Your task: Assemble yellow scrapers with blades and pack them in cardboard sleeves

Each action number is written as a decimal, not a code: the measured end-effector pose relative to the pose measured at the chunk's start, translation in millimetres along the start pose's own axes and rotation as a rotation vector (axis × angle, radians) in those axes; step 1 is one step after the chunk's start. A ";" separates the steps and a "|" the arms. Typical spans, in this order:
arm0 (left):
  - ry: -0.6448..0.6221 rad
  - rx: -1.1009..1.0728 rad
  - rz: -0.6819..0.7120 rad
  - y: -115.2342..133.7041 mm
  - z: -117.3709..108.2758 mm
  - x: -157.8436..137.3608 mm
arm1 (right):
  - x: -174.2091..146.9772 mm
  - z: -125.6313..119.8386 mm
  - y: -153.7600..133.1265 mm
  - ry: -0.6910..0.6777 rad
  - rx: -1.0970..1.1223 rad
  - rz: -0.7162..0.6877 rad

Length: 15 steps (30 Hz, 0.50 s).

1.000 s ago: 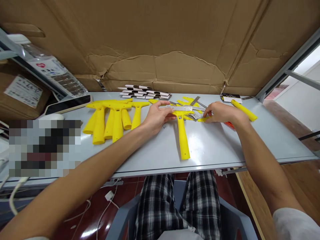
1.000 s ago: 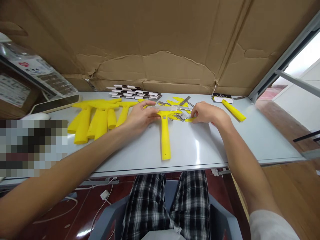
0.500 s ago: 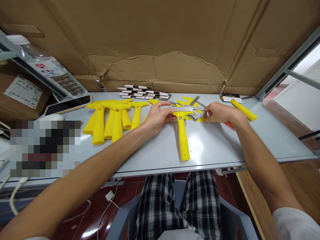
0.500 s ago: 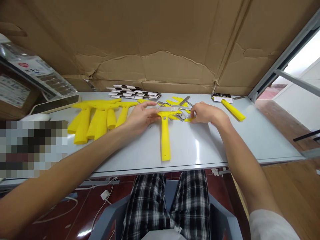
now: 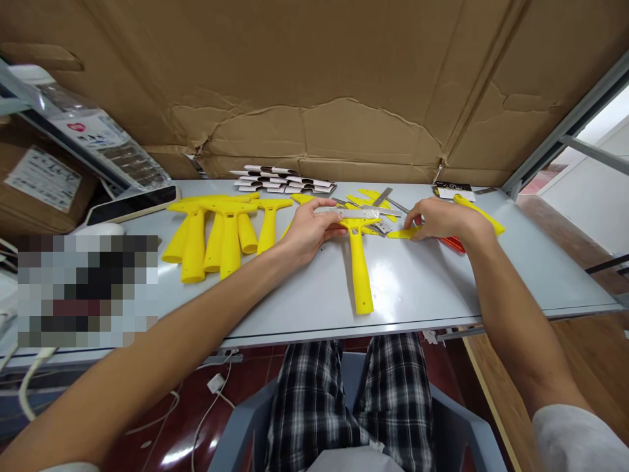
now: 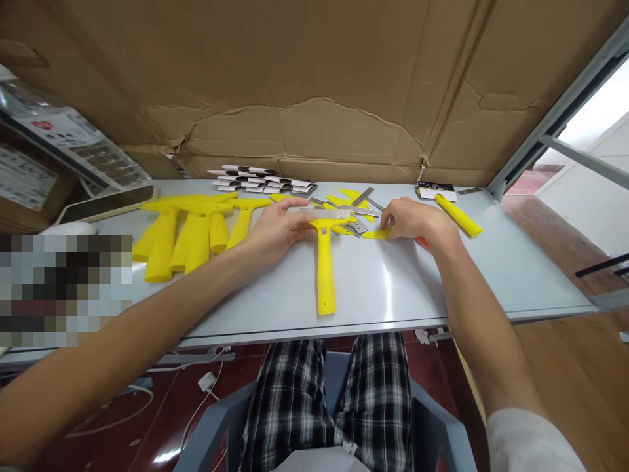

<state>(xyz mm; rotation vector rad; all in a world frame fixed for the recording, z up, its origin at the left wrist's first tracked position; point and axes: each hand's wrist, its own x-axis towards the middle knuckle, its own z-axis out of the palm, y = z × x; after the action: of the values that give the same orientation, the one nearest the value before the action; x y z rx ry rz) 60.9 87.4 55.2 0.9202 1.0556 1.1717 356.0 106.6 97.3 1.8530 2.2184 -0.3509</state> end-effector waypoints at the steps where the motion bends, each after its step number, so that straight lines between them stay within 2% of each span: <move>1: -0.001 0.002 -0.002 0.1 0.1 -0.2 | 0.1 0.3 0.2 0.000 -0.001 -0.002; 7: -0.003 0.007 -0.008 -1.0 0.3 0.2 | -4.7 0.1 -6.0 -0.039 0.019 0.026; 15: -0.017 0.011 -0.002 -4.3 -0.7 1.3 | 6.2 6.9 -0.8 0.012 0.090 -0.074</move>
<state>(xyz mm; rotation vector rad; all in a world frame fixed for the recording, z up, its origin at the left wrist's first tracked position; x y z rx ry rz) 61.4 88.0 50.7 0.9356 1.0504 1.1556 354.3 110.0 88.8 1.8248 2.3194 -0.4607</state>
